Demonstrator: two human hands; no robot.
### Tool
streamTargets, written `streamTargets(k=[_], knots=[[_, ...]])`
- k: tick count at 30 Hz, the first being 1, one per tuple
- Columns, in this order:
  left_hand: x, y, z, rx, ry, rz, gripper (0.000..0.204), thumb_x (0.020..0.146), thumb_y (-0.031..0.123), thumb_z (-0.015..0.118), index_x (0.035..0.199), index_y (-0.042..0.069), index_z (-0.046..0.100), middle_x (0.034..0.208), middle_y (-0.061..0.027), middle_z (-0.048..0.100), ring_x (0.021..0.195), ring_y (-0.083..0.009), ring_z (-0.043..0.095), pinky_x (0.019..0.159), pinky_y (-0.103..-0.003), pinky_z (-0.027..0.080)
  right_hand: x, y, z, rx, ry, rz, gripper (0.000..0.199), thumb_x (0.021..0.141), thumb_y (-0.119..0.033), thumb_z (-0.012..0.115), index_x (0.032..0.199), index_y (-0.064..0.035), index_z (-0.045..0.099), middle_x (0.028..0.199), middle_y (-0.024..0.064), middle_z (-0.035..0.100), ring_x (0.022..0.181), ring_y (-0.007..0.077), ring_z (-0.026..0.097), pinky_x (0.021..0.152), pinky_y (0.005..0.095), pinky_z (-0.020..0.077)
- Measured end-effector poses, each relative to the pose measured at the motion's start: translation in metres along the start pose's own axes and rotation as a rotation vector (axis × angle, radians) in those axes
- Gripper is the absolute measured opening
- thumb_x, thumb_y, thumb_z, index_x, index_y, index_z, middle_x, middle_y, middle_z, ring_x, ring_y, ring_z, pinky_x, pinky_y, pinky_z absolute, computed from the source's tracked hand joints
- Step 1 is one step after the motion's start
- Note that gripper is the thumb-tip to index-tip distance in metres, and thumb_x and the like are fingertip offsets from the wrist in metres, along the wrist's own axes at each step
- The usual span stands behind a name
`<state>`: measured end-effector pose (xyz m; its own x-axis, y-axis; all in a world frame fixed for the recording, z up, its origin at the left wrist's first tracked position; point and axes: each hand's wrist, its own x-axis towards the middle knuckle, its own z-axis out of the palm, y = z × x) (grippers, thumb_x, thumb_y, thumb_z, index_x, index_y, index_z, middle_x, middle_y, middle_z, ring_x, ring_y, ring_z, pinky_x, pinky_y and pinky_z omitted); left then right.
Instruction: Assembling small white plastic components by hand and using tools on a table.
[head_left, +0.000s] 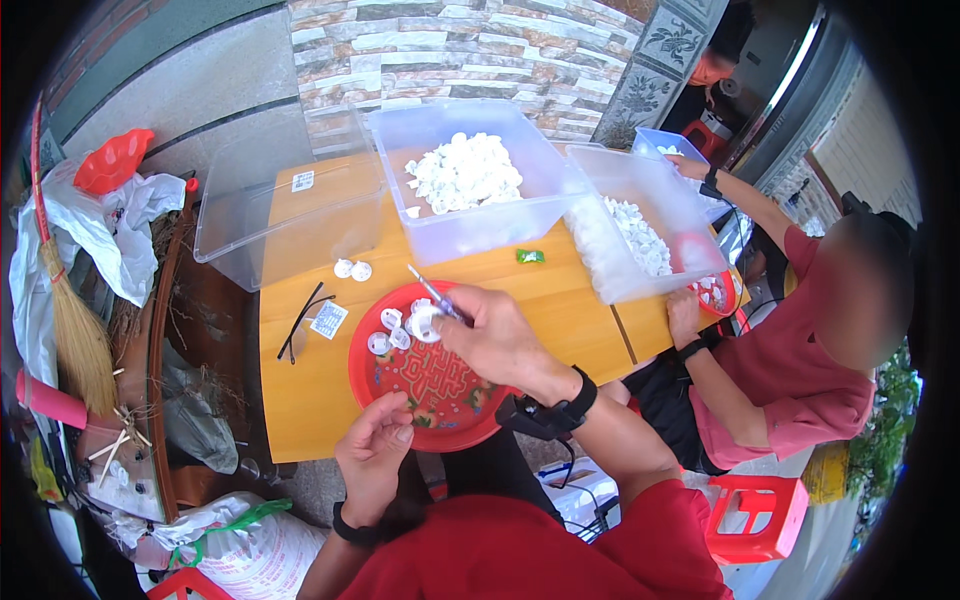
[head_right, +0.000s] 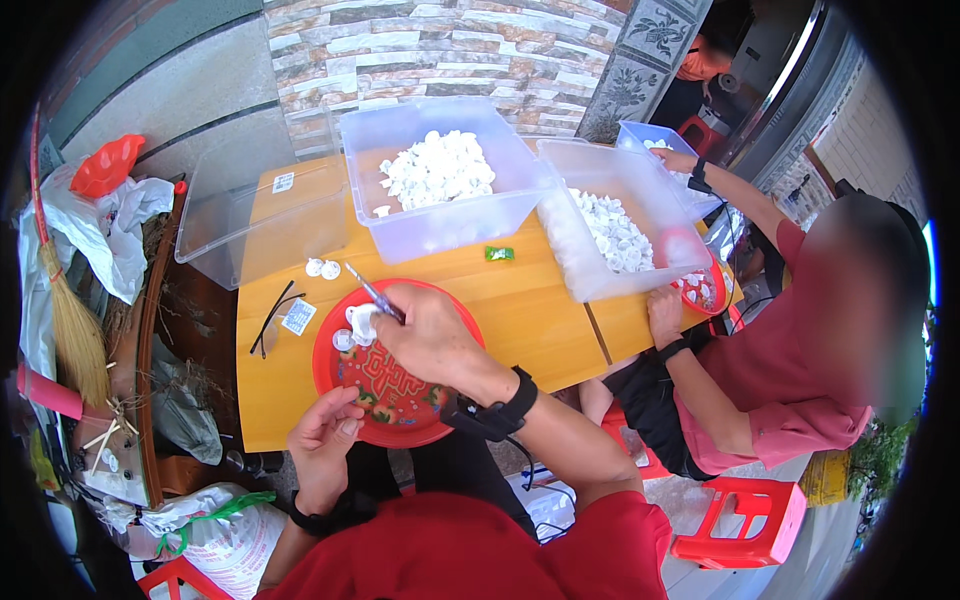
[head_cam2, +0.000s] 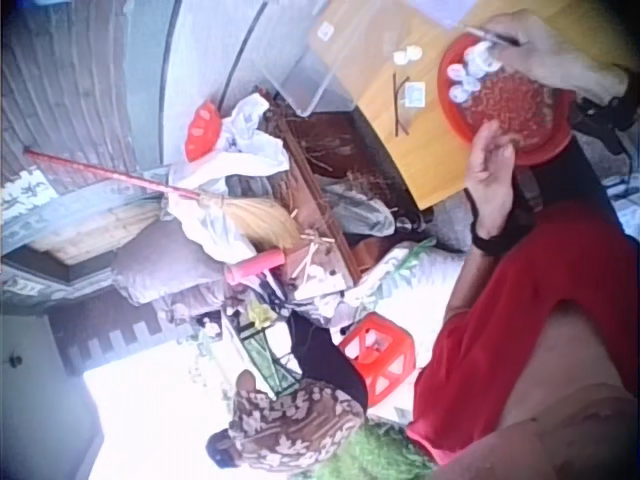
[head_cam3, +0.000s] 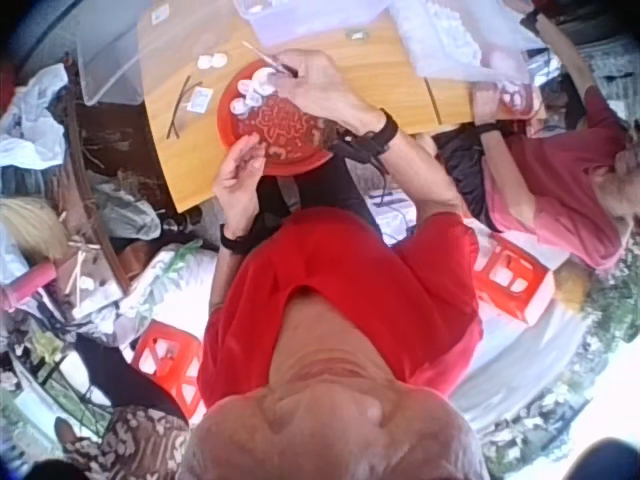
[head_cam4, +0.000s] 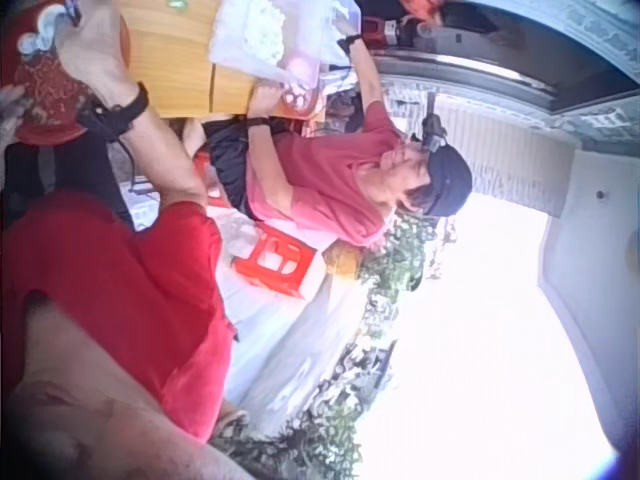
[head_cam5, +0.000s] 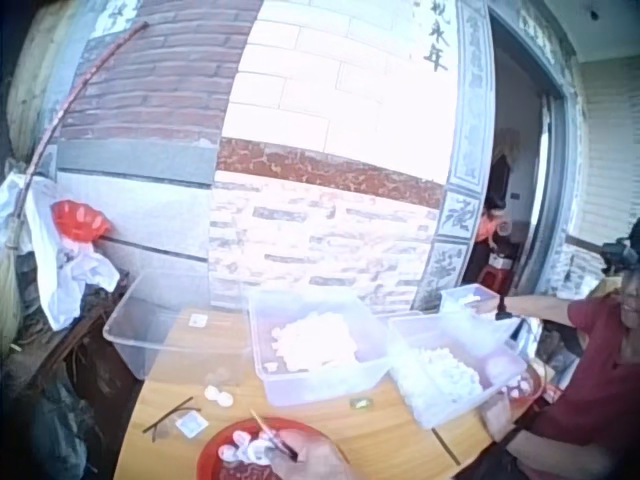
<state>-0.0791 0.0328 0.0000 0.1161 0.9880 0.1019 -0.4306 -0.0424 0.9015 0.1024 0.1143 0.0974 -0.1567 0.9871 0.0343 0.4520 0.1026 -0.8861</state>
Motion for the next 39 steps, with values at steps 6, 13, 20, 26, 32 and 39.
streamTargets(k=[6, 13, 20, 26, 32, 39], knots=[[0.002, -0.01, -0.015, 0.49, 0.016, 0.108, 0.031, 0.076, -0.001, 0.066, 0.107, -0.001, 0.06, 0.107, -0.0112, 0.061, 0.098, -0.02, 0.057, 0.086, -0.031, 0.045, 0.079, -0.016, -0.075, 0.234, 0.398, -0.071, 0.016, 0.088, -0.01, 0.054, 0.096, 0.0021, 0.059, 0.076, 0.0049, 0.062, 0.063, 0.0099, 0.058, 0.054, 0.0241, 0.0435], [0.008, -0.008, -0.018, 0.831, -0.122, 0.267, 0.024, 0.071, 0.0, 0.068, 0.094, -0.002, 0.062, 0.102, -0.0144, 0.063, 0.099, -0.0291, 0.057, 0.086, -0.036, 0.043, 0.016, 0.022, -0.012, -0.503, 0.059, 0.015, 0.015, 0.079, -0.014, 0.061, 0.084, 0.0001, 0.062, 0.071, 0.0166, 0.06, 0.068, 0.0278, 0.059, 0.059, 0.0369, 0.0438], [0.008, -0.008, -0.023, 0.878, -0.166, 0.265, 0.021, 0.07, 0.002, 0.069, 0.09, 0.0, 0.064, 0.097, -0.0114, 0.065, 0.096, -0.0275, 0.058, 0.086, -0.035, 0.043, 0.038, 0.04, 0.023, -0.639, -0.202, -0.178, 0.015, 0.074, -0.013, 0.059, 0.083, -0.0015, 0.063, 0.078, 0.0209, 0.061, 0.078, 0.0369, 0.06, 0.068, 0.0464, 0.047], [0.007, -0.008, -0.024, 0.882, -0.193, 0.266, 0.017, 0.07, 0.002, 0.069, 0.087, 0.0, 0.064, 0.093, -0.0117, 0.065, 0.093, -0.0279, 0.059, 0.084, -0.036, 0.044, 0.066, 0.054, 0.053, -0.715, -0.332, -0.186, 0.016, 0.074, -0.009, 0.056, 0.087, -0.0028, 0.063, 0.08, 0.0202, 0.062, 0.079, 0.0369, 0.061, 0.07, 0.0459, 0.0485], [0.007, -0.003, -0.025, 0.857, -0.196, 0.283, 0.014, 0.071, 0.001, 0.067, 0.085, 0.0, 0.063, 0.091, -0.0119, 0.065, 0.089, -0.0281, 0.06, 0.079, -0.036, 0.046, 0.059, 0.065, 0.066, -0.688, -0.263, -0.264, 0.012, 0.073, -0.009, 0.058, 0.08, -0.0004, 0.063, 0.076, 0.0229, 0.061, 0.075, 0.037, 0.061, 0.068, 0.0458, 0.0489], [0.007, -0.004, -0.019, 0.877, -0.163, 0.236, 0.015, 0.076, 0.002, 0.066, 0.091, -0.001, 0.063, 0.091, -0.0111, 0.065, 0.086, -0.0241, 0.06, 0.077, -0.033, 0.046, 0.029, 0.039, 0.04, -0.541, -0.308, -0.098, 0.016, 0.073, -0.014, 0.062, 0.074, 0.0014, 0.061, 0.07, 0.0218, 0.059, 0.071, 0.0374, 0.06, 0.065, 0.0433, 0.0468]])
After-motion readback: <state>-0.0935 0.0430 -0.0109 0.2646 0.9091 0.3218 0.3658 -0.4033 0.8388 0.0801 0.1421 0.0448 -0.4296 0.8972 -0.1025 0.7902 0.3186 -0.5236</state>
